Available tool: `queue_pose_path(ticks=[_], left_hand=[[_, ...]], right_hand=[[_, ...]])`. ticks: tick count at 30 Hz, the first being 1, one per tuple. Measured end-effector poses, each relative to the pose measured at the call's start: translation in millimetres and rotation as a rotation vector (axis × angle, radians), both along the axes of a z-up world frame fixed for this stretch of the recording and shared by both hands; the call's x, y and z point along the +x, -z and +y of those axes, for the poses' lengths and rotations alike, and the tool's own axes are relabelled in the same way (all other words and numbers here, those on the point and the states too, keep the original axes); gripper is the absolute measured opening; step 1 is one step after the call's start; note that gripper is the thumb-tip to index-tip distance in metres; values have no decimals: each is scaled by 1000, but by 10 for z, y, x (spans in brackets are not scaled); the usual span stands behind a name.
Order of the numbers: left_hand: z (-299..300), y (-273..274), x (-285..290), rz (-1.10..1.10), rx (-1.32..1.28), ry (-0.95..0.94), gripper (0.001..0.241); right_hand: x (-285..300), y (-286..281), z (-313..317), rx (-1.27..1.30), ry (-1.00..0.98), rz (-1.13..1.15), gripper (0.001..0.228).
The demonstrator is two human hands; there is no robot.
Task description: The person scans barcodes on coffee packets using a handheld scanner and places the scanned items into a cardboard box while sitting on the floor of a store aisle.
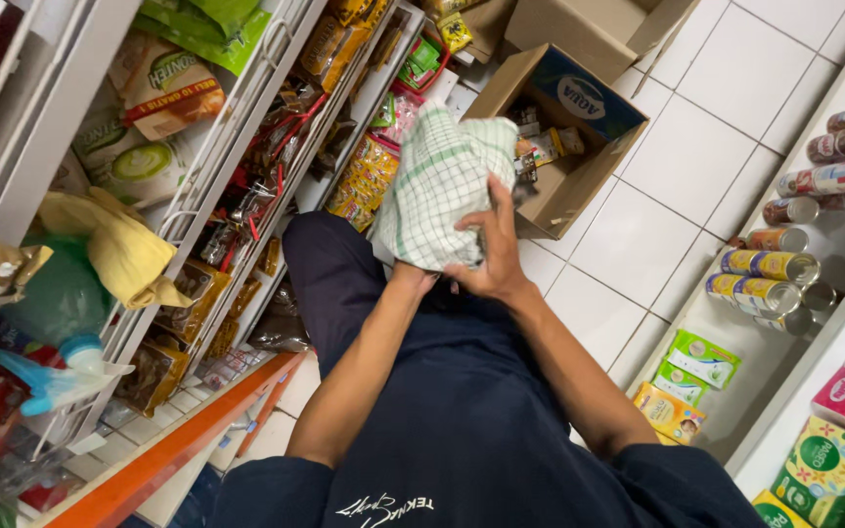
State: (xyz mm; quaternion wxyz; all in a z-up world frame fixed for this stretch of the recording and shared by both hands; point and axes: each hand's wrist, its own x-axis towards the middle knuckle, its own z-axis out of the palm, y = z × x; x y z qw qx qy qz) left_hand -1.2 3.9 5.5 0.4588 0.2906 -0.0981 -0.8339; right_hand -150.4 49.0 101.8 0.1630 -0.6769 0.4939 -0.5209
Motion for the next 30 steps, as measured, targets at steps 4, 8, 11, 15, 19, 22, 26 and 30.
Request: queue_pose_path(ticks=[4,8,11,15,19,22,26,30], left_hand=[[71,-233,22,-3,-72,13,51],[31,-408,156,121,-14,-60,50],[7,-438,308,160,-8,-46,51],[35,-361,442,93,28,-5,53],[-22,-263,509,159,44,12,52],[-17,-238,538,262,79,29,51],[78,-229,260,338,144,94,49],[119,-341,113,259,40,102,50]], right_hand=[[113,231,-93,50,92,-298,58],[27,516,-97,58,-29,-363,74],[-106,706,-47,300,81,-124,48],[-294,927,-37,647,158,-70,21],[-515,1012,-137,259,313,-408,15],[-490,873,-198,272,238,-721,14],[27,471,-92,366,11,-928,43],[228,106,-12,129,45,-437,70]])
